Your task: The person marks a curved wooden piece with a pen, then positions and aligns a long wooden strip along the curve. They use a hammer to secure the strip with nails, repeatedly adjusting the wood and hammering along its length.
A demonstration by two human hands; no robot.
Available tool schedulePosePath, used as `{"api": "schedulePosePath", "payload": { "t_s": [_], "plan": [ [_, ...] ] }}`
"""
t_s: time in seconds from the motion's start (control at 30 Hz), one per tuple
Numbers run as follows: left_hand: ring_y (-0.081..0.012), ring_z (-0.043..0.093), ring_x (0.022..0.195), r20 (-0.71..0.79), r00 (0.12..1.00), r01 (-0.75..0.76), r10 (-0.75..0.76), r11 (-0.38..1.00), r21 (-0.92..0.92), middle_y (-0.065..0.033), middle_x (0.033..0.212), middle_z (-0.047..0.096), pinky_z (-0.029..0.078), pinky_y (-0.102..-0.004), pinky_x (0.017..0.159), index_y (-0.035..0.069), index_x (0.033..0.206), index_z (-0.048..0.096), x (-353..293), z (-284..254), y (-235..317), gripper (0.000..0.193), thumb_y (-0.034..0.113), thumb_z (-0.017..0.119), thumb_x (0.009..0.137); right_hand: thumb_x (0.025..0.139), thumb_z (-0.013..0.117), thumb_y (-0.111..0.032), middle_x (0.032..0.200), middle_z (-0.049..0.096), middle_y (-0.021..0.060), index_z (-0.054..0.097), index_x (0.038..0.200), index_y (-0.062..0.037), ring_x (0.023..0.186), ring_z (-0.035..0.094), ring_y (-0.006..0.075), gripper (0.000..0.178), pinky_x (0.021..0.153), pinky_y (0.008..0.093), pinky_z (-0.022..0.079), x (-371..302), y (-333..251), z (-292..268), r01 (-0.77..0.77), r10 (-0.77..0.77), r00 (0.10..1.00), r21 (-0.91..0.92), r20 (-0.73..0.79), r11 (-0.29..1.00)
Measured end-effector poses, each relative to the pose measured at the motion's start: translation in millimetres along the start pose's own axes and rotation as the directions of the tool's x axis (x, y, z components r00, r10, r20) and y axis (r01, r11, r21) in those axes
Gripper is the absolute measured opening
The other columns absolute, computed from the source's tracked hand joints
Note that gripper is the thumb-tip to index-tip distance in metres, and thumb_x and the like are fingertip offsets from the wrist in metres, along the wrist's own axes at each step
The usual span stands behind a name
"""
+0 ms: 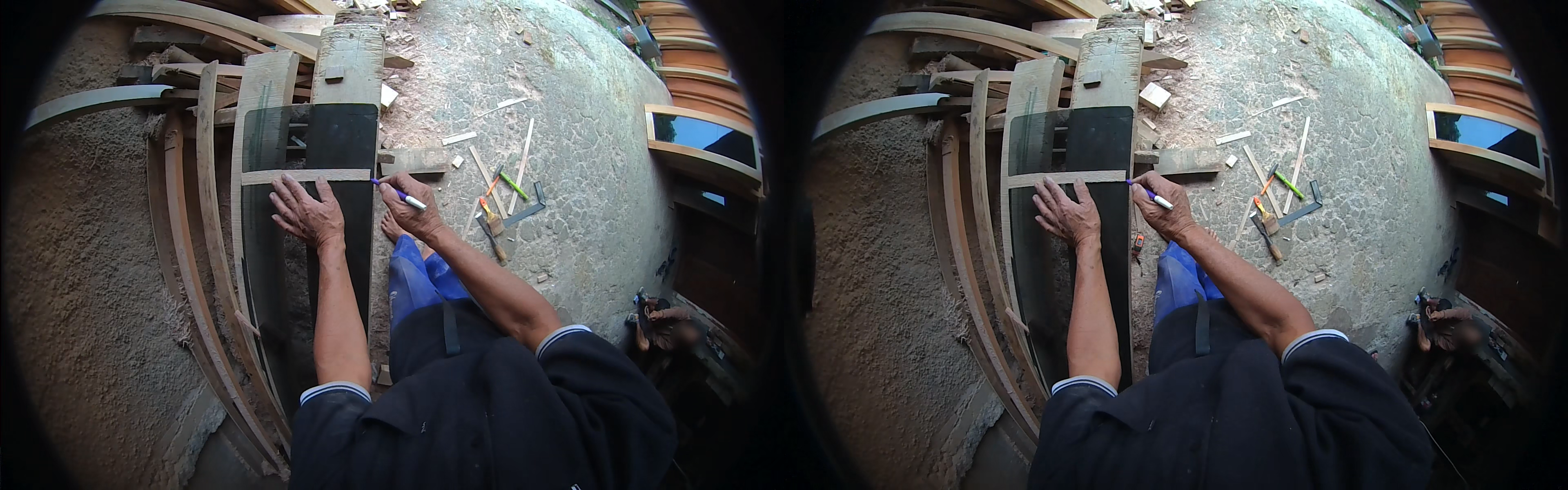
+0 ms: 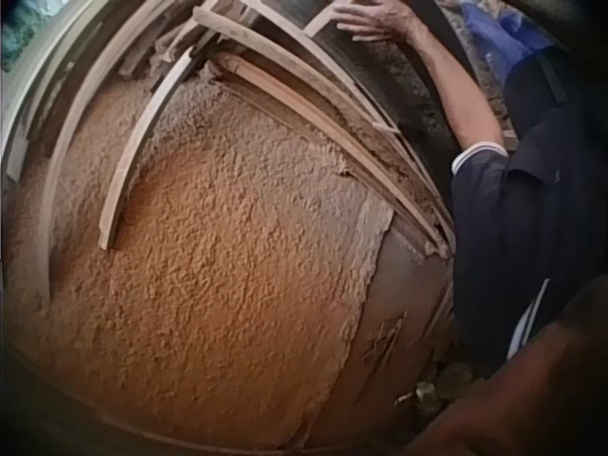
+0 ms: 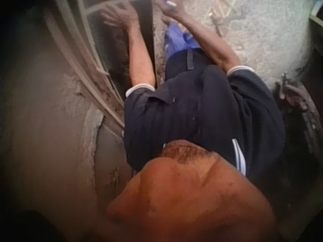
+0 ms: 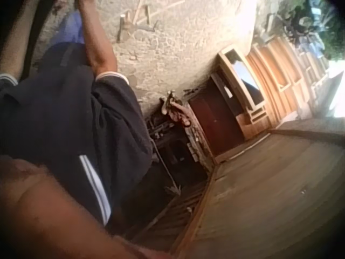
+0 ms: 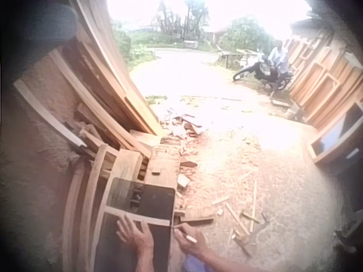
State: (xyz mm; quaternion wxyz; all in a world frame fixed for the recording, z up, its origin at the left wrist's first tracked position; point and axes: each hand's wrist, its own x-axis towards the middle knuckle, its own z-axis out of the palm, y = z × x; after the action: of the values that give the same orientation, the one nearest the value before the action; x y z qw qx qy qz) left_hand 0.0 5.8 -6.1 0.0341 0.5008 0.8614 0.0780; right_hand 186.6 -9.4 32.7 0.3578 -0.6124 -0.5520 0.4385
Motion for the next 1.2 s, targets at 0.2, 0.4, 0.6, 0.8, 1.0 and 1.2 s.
{"api": "schedulePosePath", "payload": {
  "t_s": [0.2, 0.4, 0.6, 0.8, 1.0, 1.2],
  "plan": [
    [-0.0314, 0.02, 0.153, -0.004, 1.0, -0.001, 0.001, 1.0, -0.021, -0.0102, 0.165, 0.024, 0.012, -0.0568, 0.122, 0.013, 0.159, 0.027, -1, -2, 1, 0.077, 0.061, 0.04, 0.1, 0.096, 0.063, -0.022, 0.075, 0.066, 0.0139, 0.067, 0.098, -0.004, 0.067, 0.068, 0.0218, 0.018, 0.063, 0.0338, 0.053, 6, 0, 3, 0.04, -0.039, 0.998, 0.031, -0.052, 0.999],
    [-0.0314, 0.02, 0.153, -0.013, 1.0, -0.001, 0.001, 1.0, -0.023, -0.0101, 0.165, 0.024, 0.011, -0.0569, 0.122, 0.013, 0.159, 0.027, -1, -1, 0, 0.077, 0.06, 0.041, 0.1, 0.096, 0.063, -0.022, 0.075, 0.066, 0.0142, 0.065, 0.099, -0.0036, 0.067, 0.068, 0.023, 0.018, 0.063, 0.0343, 0.053, 6, 1, 3, 0.051, -0.05, 0.998, 0.013, -0.044, 0.999],
    [-0.0335, 0.025, 0.15, -0.057, 0.998, -0.018, 0.017, 1.0, -0.016, -0.012, 0.163, 0.029, 0.018, -0.0596, 0.119, 0.013, 0.157, 0.033, -1, 3, -1, 0.076, 0.062, 0.041, 0.099, 0.096, 0.063, -0.022, 0.074, 0.066, 0.0145, 0.065, 0.099, -0.0037, 0.066, 0.068, 0.0246, 0.019, 0.062, 0.0354, 0.053, 5, 1, 2, 0.042, -0.042, 0.998, 0.006, -0.041, 0.999],
    [-0.0311, 0.02, 0.153, -0.006, 1.0, 0.003, -0.003, 1.0, -0.021, -0.0098, 0.165, 0.025, 0.012, -0.0564, 0.122, 0.014, 0.159, 0.027, -1, 0, 0, 0.077, 0.061, 0.041, 0.1, 0.096, 0.063, -0.022, 0.073, 0.065, 0.0145, 0.066, 0.097, -0.0036, 0.065, 0.067, 0.0236, 0.018, 0.061, 0.0352, 0.052, 7, 1, 0, 0.061, -0.062, 0.998, -0.023, -0.024, 0.998],
    [-0.0311, 0.02, 0.153, -0.025, 1.0, -0.001, 0.001, 1.0, -0.018, -0.0094, 0.165, 0.025, 0.012, -0.0576, 0.122, 0.014, 0.159, 0.027, -1, 0, 0, 0.077, 0.061, 0.041, 0.1, 0.098, 0.064, -0.022, 0.079, 0.067, 0.0103, 0.068, 0.103, -0.0028, 0.069, 0.064, 0.0149, 0.021, 0.065, 0.0313, 0.052, 15, -5, -5, 0.067, -0.057, 0.995, 0.118, -0.084, 0.991],
    [-0.0347, 0.027, 0.15, -0.068, 0.997, -0.025, 0.021, 0.997, -0.069, -0.0134, 0.163, 0.03, 0.019, -0.0603, 0.119, 0.023, 0.155, 0.038, -1, 1, -3, 0.062, 0.051, 0.045, 0.101, 0.101, 0.062, -0.024, 0.088, 0.069, 0.0046, 0.07, 0.11, -0.0026, 0.081, 0.061, 0.0074, 0.025, 0.071, 0.0254, 0.05, 30, -16, -29, 0.108, -0.097, 0.99, 0.112, -0.099, 0.988]
  ]
}}
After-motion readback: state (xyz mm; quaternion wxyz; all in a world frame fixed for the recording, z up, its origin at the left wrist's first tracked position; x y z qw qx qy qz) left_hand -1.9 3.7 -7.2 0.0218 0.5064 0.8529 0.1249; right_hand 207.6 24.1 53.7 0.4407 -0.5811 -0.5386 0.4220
